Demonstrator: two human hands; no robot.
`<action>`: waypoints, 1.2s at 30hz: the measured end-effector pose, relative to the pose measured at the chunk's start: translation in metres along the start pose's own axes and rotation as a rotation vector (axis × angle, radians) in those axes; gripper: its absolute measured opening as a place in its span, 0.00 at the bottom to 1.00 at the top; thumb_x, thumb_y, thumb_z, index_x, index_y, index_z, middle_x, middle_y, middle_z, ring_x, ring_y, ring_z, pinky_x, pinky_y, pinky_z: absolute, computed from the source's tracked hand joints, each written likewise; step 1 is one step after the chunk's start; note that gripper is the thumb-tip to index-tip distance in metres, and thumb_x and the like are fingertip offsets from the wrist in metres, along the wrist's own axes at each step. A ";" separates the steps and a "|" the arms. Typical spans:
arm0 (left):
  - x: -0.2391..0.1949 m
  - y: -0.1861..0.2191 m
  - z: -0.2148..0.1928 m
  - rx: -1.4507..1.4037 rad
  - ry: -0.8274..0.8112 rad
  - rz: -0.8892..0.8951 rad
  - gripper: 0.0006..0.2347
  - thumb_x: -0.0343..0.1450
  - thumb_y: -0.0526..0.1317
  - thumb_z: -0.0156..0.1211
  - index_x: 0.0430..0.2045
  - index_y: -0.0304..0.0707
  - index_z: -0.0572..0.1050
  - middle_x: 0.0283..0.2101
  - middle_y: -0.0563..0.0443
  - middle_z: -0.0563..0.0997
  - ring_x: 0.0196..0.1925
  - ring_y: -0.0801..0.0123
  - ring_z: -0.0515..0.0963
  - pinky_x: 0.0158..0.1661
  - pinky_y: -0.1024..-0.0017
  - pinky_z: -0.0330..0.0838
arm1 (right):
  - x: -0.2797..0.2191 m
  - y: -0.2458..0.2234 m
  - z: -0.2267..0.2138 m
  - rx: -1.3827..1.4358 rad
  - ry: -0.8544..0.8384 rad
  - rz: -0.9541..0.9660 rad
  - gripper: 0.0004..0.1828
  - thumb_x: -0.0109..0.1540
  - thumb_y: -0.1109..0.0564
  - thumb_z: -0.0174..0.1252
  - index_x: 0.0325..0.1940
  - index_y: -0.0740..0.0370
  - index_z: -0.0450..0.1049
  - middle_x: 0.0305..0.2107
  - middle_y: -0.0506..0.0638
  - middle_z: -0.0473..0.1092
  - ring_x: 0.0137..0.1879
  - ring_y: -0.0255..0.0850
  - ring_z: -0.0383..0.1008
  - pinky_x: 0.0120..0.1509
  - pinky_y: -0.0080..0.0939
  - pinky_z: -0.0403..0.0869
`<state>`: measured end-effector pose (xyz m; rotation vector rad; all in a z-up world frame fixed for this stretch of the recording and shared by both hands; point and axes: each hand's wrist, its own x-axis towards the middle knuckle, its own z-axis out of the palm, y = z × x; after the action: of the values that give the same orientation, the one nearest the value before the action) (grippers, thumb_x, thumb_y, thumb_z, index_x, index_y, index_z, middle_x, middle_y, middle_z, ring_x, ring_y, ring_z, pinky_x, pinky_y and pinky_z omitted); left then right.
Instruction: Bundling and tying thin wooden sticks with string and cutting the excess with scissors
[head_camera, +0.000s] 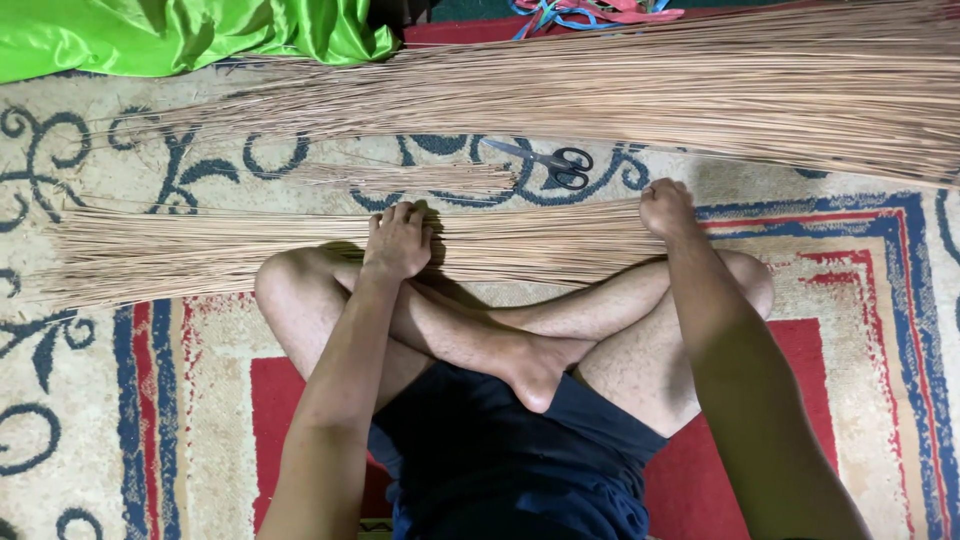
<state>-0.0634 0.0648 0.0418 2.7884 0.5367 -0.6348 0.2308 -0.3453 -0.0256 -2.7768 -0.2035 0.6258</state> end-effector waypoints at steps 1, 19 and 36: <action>0.001 0.000 0.001 -0.001 0.000 -0.005 0.24 0.79 0.53 0.36 0.69 0.45 0.63 0.68 0.49 0.62 0.74 0.56 0.58 0.70 0.55 0.49 | -0.014 -0.010 -0.008 -0.001 -0.003 -0.004 0.29 0.69 0.42 0.42 0.65 0.60 0.73 0.59 0.68 0.66 0.69 0.68 0.63 0.73 0.62 0.63; 0.017 -0.007 0.015 -0.095 -0.012 -0.014 0.24 0.79 0.53 0.38 0.67 0.43 0.65 0.67 0.46 0.65 0.73 0.52 0.61 0.70 0.48 0.46 | -0.050 -0.058 -0.021 -0.233 0.113 -0.232 0.27 0.67 0.47 0.48 0.61 0.69 0.75 0.54 0.69 0.65 0.62 0.71 0.66 0.62 0.68 0.70; 0.160 -0.055 0.020 -0.090 0.554 -0.067 0.08 0.70 0.45 0.60 0.40 0.52 0.76 0.42 0.55 0.75 0.49 0.58 0.77 0.51 0.55 0.65 | -0.023 -0.218 0.057 -0.014 0.478 -0.788 0.11 0.55 0.55 0.67 0.42 0.55 0.78 0.39 0.50 0.67 0.51 0.51 0.69 0.49 0.53 0.71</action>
<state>0.0414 0.1563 -0.0558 2.8511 0.7363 0.1674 0.1696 -0.1290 0.0012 -2.4516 -1.0995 -0.2287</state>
